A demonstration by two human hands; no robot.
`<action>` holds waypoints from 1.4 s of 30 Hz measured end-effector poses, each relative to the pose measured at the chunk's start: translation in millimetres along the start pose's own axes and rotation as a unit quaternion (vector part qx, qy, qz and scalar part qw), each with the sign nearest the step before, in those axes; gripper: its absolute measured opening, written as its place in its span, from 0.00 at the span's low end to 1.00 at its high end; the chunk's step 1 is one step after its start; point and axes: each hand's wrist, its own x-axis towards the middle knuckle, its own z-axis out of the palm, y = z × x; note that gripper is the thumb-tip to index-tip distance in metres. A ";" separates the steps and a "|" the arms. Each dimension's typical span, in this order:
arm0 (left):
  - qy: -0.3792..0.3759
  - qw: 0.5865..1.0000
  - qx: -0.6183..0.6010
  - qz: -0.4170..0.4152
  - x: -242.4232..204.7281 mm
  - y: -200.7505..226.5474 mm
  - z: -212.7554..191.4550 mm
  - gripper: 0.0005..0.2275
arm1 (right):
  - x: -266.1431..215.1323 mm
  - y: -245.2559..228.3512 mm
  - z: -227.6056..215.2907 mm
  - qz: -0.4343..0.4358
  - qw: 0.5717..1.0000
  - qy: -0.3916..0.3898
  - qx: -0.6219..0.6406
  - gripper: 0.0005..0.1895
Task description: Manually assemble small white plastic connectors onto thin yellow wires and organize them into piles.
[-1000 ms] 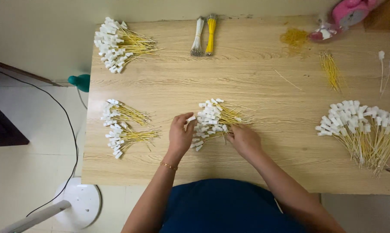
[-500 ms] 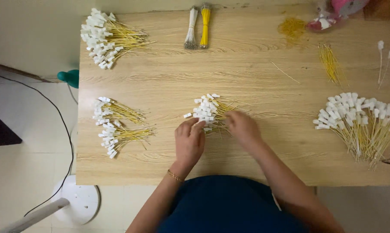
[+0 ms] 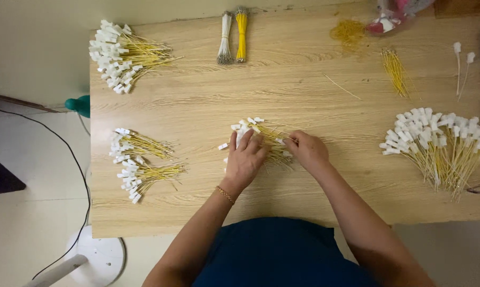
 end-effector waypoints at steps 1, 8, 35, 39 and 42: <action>0.000 1.000 0.001 0.000 -2.5 -0.6 0.9 0.10 | 2.1 -2.3 -1.1 -0.001 1.000 0.000 0.000 0.12; 0.057 0.998 -0.025 0.000 -16.2 -0.2 12.5 0.02 | 11.8 -15.9 -8.1 -0.002 0.995 -0.077 -0.059 0.15; -0.121 0.988 -0.029 -0.097 -4.1 -10.6 15.7 0.23 | -28.0 15.7 -90.0 0.044 0.980 0.019 0.192 0.16; -0.117 0.989 -0.019 -0.087 -6.9 -12.2 21.7 0.26 | -32.6 -3.4 -122.6 0.022 0.967 0.054 0.249 0.14; -0.109 0.988 -0.062 -0.086 -6.7 -10.8 7.7 0.30 | -22.2 -38.2 -123.3 -0.045 0.985 0.048 0.158 0.14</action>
